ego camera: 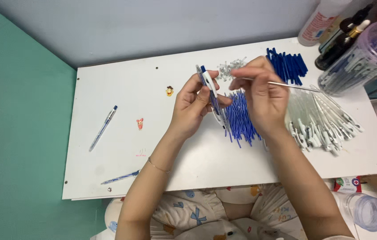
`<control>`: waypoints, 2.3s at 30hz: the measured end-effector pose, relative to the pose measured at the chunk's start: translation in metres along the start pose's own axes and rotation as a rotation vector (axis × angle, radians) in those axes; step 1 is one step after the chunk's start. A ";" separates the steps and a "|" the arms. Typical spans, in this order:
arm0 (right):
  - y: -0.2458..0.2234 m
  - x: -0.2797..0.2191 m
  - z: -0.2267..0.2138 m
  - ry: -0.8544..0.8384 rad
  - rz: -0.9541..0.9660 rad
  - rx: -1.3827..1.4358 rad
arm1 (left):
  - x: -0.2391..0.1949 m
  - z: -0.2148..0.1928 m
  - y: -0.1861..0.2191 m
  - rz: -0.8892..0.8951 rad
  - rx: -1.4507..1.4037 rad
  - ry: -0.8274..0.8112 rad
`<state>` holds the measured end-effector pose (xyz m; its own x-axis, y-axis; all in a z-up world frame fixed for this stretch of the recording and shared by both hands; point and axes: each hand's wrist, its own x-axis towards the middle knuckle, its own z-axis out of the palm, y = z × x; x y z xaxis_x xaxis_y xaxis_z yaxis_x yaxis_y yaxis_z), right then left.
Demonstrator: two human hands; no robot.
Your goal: The person sits at a white table and assembles blue ballpoint pens. They pick up a pen body, insert a blue ink refill, and then attach a blue cap to the assembled pen. The person repeats this process with multiple pens, placing the finished items on the table.
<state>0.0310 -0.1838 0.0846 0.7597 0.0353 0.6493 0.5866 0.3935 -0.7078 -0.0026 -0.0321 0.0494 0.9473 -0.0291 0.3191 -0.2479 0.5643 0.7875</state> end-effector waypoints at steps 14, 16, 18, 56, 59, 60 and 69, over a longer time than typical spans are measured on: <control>0.006 -0.026 0.008 0.044 0.267 -0.112 | 0.004 0.001 -0.006 -0.075 -0.078 0.092; 0.002 -0.025 0.012 0.005 0.216 -0.282 | 0.008 -0.009 -0.011 -0.057 -0.046 0.125; 0.006 -0.027 0.011 -0.071 0.202 -0.325 | 0.011 -0.021 -0.016 -0.047 0.106 0.184; 0.012 -0.018 -0.016 0.219 0.346 -0.055 | -0.007 0.017 0.022 -0.269 0.302 -0.274; 0.016 -0.021 -0.026 0.211 0.278 0.010 | -0.009 0.019 0.026 -0.275 0.231 -0.258; 0.019 -0.023 -0.030 0.175 0.239 0.033 | -0.009 0.020 0.026 -0.266 0.215 -0.251; 0.009 -0.026 -0.013 0.141 0.101 -0.141 | -0.011 0.021 0.016 -0.211 0.260 -0.265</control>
<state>0.0207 -0.1928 0.0578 0.8424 -0.0651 0.5349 0.5316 0.2623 -0.8053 -0.0215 -0.0401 0.0698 0.9060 -0.3524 0.2344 -0.1292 0.2972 0.9460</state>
